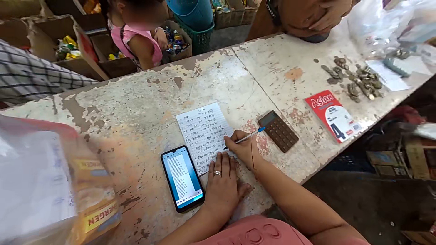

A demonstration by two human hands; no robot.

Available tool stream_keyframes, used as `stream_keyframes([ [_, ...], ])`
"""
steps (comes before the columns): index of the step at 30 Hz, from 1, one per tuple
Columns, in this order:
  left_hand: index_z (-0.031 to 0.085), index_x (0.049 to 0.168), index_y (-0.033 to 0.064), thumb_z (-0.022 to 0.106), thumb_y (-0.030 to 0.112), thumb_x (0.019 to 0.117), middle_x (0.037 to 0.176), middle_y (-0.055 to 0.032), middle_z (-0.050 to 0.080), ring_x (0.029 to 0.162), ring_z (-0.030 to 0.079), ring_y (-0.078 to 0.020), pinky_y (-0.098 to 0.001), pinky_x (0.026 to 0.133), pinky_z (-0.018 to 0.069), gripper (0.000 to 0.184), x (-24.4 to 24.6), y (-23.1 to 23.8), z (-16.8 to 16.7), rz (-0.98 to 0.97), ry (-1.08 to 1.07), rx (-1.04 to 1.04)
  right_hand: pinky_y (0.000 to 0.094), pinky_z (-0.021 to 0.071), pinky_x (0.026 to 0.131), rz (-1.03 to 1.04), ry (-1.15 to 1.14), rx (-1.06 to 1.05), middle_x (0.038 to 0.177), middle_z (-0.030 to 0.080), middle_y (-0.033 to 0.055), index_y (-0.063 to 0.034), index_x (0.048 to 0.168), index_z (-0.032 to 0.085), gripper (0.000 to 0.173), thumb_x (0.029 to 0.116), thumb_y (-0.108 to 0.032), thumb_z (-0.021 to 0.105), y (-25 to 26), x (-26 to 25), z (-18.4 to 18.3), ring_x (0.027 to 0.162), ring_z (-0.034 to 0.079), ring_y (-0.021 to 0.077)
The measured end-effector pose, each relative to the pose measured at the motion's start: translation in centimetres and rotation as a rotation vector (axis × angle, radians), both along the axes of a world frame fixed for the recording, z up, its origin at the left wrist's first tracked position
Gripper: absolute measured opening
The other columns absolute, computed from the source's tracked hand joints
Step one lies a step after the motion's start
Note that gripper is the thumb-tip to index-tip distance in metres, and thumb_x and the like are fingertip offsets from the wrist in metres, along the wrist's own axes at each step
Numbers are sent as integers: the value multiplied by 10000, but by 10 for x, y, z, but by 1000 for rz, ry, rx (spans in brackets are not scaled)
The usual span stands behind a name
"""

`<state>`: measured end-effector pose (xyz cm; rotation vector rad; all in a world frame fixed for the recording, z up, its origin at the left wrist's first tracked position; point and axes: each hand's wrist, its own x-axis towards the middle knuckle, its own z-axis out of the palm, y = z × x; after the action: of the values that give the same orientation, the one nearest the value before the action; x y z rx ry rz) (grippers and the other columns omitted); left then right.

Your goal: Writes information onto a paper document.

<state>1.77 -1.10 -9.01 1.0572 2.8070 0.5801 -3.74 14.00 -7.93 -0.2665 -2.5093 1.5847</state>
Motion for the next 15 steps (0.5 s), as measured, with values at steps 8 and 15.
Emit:
stream_keyframes([
  [8,509,1455,-58,493,659,939,1540,-255,461,1437,440,-425,-589,1146,370,884,1,-1,-4,20,59,6,170,412,504,44,-23,52,563,526,-45,-73,686,569,287,920,-110,731,-5,1,-1,503,485,-10],
  [15,538,1432,-53,480,663,940,1519,-260,484,1416,467,-429,-597,1126,392,871,2,-1,-7,28,95,28,181,386,481,78,-13,110,556,514,-31,-72,660,554,300,904,-94,727,-5,0,-1,489,465,3],
])
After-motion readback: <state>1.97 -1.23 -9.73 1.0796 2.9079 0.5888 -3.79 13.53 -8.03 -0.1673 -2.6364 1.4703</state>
